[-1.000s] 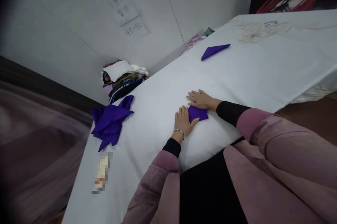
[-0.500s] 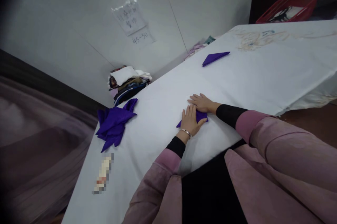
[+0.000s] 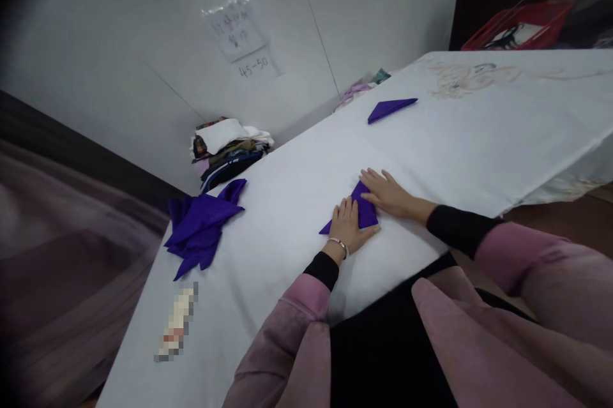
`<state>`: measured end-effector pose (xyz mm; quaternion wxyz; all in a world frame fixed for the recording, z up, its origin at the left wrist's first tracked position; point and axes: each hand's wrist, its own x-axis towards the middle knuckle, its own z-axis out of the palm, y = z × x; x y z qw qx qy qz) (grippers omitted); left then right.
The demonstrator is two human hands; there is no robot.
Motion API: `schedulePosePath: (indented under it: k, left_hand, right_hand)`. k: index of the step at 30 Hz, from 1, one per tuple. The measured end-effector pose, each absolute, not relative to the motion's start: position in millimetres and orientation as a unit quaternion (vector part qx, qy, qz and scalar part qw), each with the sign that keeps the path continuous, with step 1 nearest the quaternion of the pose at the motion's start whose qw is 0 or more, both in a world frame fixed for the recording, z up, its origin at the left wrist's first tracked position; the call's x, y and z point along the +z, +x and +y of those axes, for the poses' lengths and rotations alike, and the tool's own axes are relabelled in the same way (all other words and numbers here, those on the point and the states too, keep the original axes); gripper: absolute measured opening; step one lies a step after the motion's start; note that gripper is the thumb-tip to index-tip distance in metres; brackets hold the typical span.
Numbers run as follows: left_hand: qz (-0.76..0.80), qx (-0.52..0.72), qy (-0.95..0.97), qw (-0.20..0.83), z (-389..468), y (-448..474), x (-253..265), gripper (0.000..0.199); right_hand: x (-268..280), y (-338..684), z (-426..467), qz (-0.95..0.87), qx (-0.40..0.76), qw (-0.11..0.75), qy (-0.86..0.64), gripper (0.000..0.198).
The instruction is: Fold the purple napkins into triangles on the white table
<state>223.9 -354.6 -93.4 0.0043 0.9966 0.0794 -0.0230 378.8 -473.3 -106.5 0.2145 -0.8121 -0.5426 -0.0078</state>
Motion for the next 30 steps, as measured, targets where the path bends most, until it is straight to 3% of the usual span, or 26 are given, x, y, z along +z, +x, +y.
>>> schedulePosePath:
  k: [5,9,15,22,30]
  left_hand:
    - [0.066,-0.022,0.998,-0.008,-354,223,-95,0.088]
    - [0.071,-0.027,0.997,0.005,-354,223,-94,0.093]
    - [0.071,-0.026,0.997,0.029,-356,220,-90,0.097]
    - [0.084,-0.046,0.994,0.052,-356,221,-85,0.104]
    - [0.081,-0.031,0.994,0.066,-356,220,-87,0.105]
  right_hand:
    - [-116,322,-510,-0.642,-0.007,0.201,-0.74,0.072]
    - [-124,309,-526,-0.649,-0.006,0.199,-0.734,0.075]
    - [-110,323,-541,-0.621,0.071,0.195,-0.755,0.065]
    - [-86,356,-486,-0.58,0.014,0.188,-0.792,0.066]
    - [-113,372,-454,-0.574,0.055,0.159,-0.801,0.065]
